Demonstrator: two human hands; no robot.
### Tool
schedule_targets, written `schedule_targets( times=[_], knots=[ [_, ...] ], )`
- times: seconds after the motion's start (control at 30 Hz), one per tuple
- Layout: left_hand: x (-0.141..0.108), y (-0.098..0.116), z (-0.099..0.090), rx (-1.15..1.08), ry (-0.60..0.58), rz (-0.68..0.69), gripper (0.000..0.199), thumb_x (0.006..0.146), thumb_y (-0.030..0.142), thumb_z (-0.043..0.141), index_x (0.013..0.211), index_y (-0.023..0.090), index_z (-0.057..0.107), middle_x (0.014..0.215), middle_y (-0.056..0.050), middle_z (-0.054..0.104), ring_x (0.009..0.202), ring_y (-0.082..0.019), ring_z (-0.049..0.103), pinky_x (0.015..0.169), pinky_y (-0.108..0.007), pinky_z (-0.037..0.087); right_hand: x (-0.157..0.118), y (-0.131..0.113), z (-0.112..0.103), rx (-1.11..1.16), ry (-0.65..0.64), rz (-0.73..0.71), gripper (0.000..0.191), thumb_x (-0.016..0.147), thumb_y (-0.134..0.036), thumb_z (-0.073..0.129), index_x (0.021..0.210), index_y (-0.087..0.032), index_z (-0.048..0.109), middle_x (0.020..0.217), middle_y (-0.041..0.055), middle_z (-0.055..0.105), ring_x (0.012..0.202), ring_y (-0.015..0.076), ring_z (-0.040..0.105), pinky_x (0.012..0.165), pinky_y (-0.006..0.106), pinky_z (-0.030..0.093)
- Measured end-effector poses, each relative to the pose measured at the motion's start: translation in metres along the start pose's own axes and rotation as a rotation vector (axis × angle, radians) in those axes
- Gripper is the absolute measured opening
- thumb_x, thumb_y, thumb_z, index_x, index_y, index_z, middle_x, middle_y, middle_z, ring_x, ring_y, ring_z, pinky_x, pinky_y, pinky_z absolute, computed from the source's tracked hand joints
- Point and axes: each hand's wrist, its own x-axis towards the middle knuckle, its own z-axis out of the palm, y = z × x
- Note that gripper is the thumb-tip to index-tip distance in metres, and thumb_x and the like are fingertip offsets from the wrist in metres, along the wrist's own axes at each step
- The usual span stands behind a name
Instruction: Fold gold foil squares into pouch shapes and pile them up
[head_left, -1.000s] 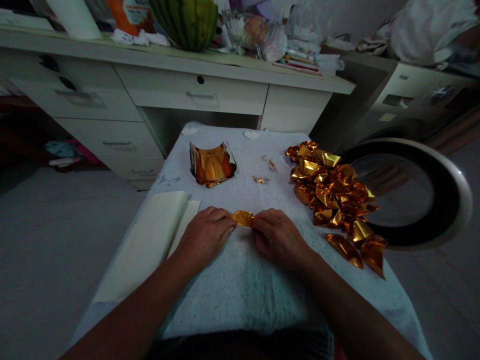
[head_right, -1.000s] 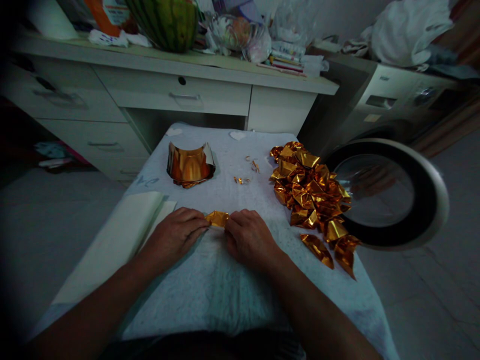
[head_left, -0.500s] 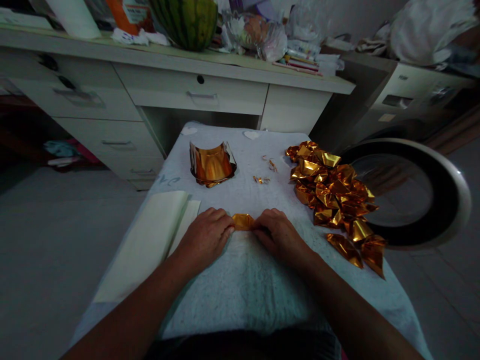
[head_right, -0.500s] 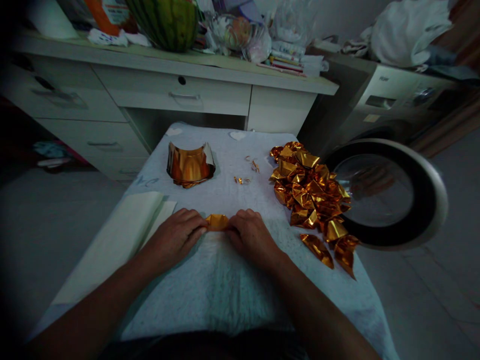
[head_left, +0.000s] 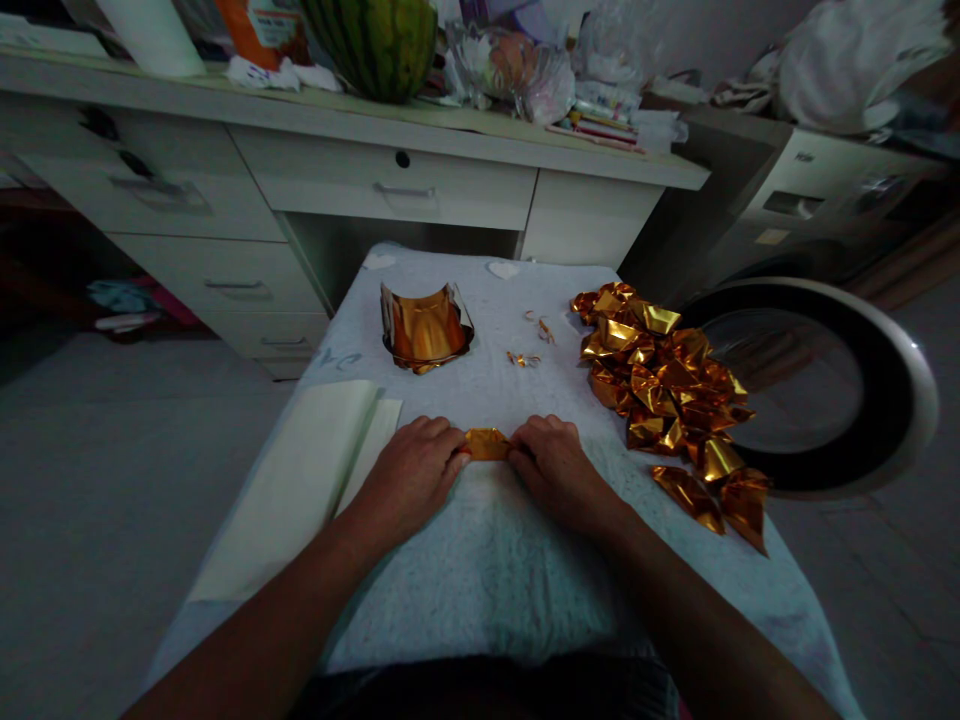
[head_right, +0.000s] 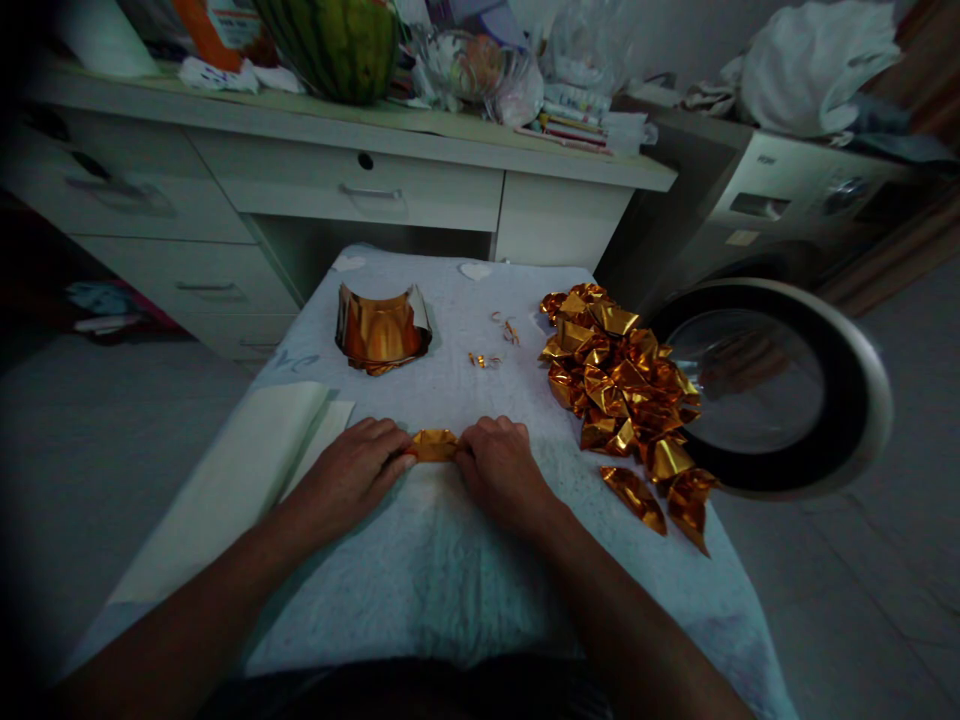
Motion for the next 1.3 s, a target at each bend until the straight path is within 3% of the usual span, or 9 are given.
schedule_targets(
  times=[0.8, 1.1, 1.3],
  knots=[
    [-0.001, 0.006, 0.008, 0.183, 0.074, -0.132, 0.025, 0.094, 0.03, 0.048, 0.08, 0.019, 0.064, 0.079, -0.007, 0.065, 0.079, -0.024, 0.059, 0.075, -0.038, 0.045, 0.007, -0.002, -0.002, -0.146, 0.01, 0.139, 0.027, 0.094, -0.036, 0.056, 0.076, -0.019, 0.067, 0.08, 0.0055, 0.068, 0.08, 0.0211, 0.057, 0.072, 0.034, 0.028],
    [0.0, 0.014, 0.001, 0.253, -0.023, -0.221, 0.028, 0.096, 0.032, 0.043, 0.083, 0.018, 0.063, 0.084, -0.009, 0.067, 0.083, -0.025, 0.061, 0.075, -0.038, 0.043, 0.009, -0.002, -0.001, -0.145, 0.012, 0.177, 0.028, 0.091, -0.038, 0.06, 0.072, -0.019, 0.067, 0.077, 0.0027, 0.069, 0.078, 0.0186, 0.056, 0.071, 0.032, 0.027],
    [-0.001, 0.016, -0.001, 0.224, -0.037, -0.257, 0.018, 0.094, 0.03, 0.046, 0.088, 0.019, 0.059, 0.086, -0.008, 0.067, 0.083, -0.024, 0.06, 0.074, -0.036, 0.041, 0.011, 0.001, 0.001, -0.176, 0.01, 0.19, 0.035, 0.093, -0.043, 0.056, 0.071, -0.019, 0.066, 0.077, 0.0034, 0.068, 0.078, 0.0191, 0.057, 0.07, 0.032, 0.026]
  ],
)
